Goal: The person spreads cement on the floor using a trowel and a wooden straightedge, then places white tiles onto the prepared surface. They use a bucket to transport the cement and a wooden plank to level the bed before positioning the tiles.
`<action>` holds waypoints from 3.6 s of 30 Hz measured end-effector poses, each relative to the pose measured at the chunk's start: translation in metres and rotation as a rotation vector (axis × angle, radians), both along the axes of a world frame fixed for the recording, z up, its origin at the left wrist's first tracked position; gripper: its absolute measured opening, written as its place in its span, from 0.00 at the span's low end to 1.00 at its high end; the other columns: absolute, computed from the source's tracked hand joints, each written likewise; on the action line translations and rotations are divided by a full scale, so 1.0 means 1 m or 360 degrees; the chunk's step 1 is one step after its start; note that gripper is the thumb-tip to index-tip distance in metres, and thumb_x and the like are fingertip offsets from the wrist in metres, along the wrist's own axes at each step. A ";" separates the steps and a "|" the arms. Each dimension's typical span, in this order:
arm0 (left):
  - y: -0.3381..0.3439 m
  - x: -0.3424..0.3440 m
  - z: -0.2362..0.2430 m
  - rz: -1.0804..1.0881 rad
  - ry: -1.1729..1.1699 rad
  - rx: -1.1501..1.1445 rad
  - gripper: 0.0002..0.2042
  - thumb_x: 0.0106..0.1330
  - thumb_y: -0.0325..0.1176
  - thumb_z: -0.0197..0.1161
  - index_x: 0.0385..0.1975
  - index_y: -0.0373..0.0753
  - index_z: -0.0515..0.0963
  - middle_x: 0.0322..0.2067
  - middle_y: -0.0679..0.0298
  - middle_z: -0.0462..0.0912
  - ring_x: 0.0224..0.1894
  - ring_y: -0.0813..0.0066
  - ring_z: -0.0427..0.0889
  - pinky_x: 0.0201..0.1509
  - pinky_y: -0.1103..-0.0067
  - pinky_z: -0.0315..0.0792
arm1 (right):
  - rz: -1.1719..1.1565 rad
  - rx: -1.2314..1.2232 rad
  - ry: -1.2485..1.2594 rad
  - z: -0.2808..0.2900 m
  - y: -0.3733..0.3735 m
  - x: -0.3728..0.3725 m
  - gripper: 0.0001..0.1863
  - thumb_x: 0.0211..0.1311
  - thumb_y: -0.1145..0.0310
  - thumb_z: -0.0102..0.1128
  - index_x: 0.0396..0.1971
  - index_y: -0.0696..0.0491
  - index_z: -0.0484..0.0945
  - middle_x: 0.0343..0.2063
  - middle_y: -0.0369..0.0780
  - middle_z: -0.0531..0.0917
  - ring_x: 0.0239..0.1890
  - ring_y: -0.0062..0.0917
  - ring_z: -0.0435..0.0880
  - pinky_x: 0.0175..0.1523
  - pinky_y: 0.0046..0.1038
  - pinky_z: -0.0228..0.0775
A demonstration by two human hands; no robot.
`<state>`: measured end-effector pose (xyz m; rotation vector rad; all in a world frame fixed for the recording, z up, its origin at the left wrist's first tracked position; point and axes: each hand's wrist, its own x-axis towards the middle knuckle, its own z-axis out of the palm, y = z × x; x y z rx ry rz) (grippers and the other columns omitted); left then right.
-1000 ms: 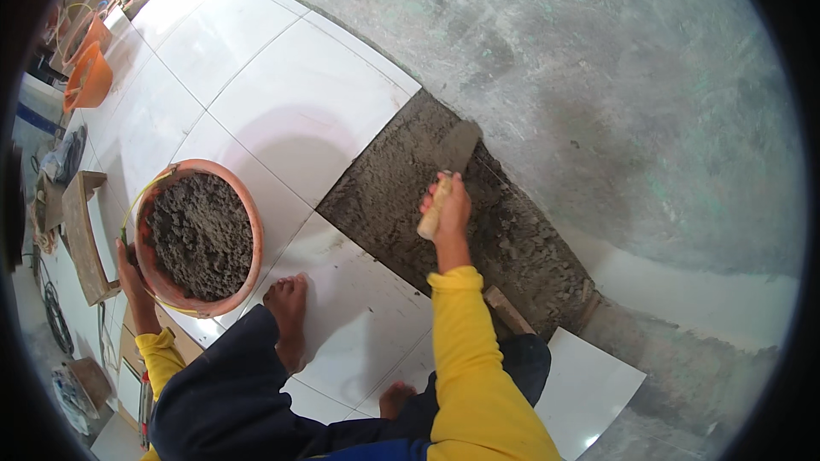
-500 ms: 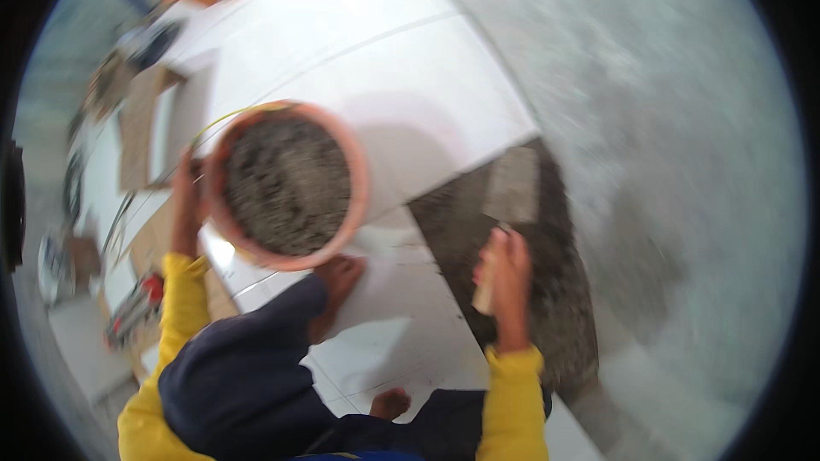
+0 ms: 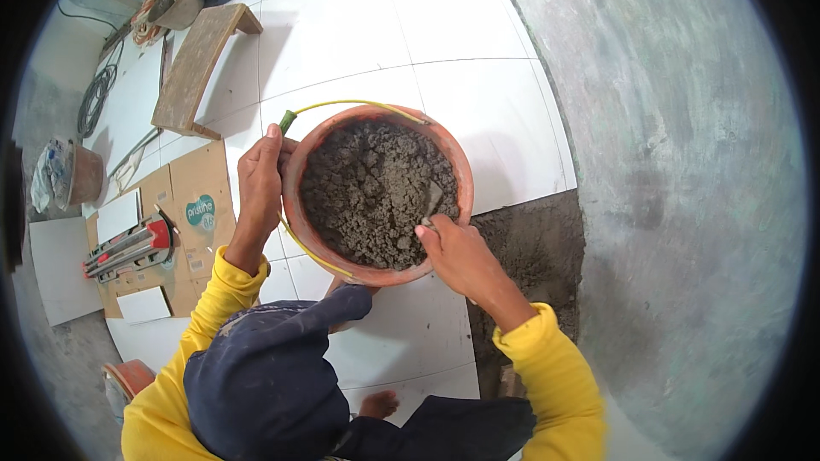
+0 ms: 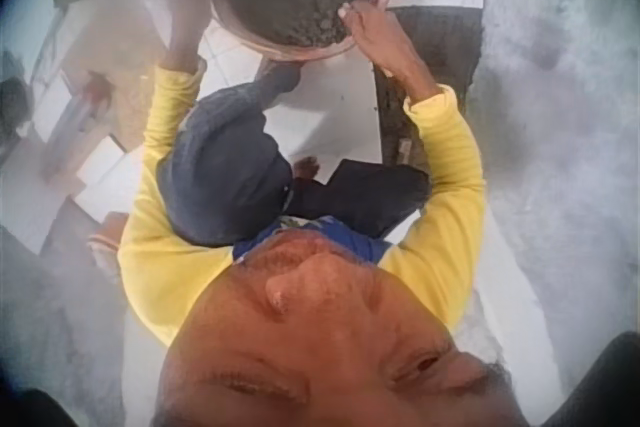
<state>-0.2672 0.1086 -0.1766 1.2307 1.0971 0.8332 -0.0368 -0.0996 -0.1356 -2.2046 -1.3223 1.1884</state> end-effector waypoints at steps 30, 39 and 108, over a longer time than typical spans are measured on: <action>0.072 -0.052 -0.082 -0.0044 0.0003 -0.0303 0.29 0.84 0.58 0.49 0.41 0.33 0.82 0.34 0.60 0.87 0.34 0.72 0.85 0.43 0.76 0.81 | -0.1462 -0.0079 -0.0343 -0.025 -0.357 0.116 0.19 0.76 0.57 0.59 0.56 0.55 0.80 0.31 0.40 0.83 0.26 0.33 0.83 0.33 0.35 0.77; 0.074 -0.054 -0.080 -0.0091 -0.0056 -0.0378 0.28 0.83 0.58 0.51 0.45 0.34 0.83 0.39 0.60 0.88 0.40 0.69 0.86 0.48 0.73 0.81 | -0.2160 0.0638 -0.0937 -0.179 -0.340 0.099 0.20 0.77 0.59 0.60 0.59 0.56 0.73 0.40 0.50 0.85 0.31 0.43 0.88 0.37 0.44 0.82; 0.074 -0.054 -0.082 -0.0152 -0.0038 -0.0362 0.28 0.83 0.58 0.50 0.42 0.35 0.83 0.37 0.61 0.88 0.37 0.70 0.85 0.45 0.75 0.81 | -0.2721 0.1405 0.1576 -0.203 -0.132 0.141 0.18 0.83 0.52 0.51 0.50 0.54 0.72 0.33 0.37 0.75 0.25 0.24 0.76 0.26 0.30 0.74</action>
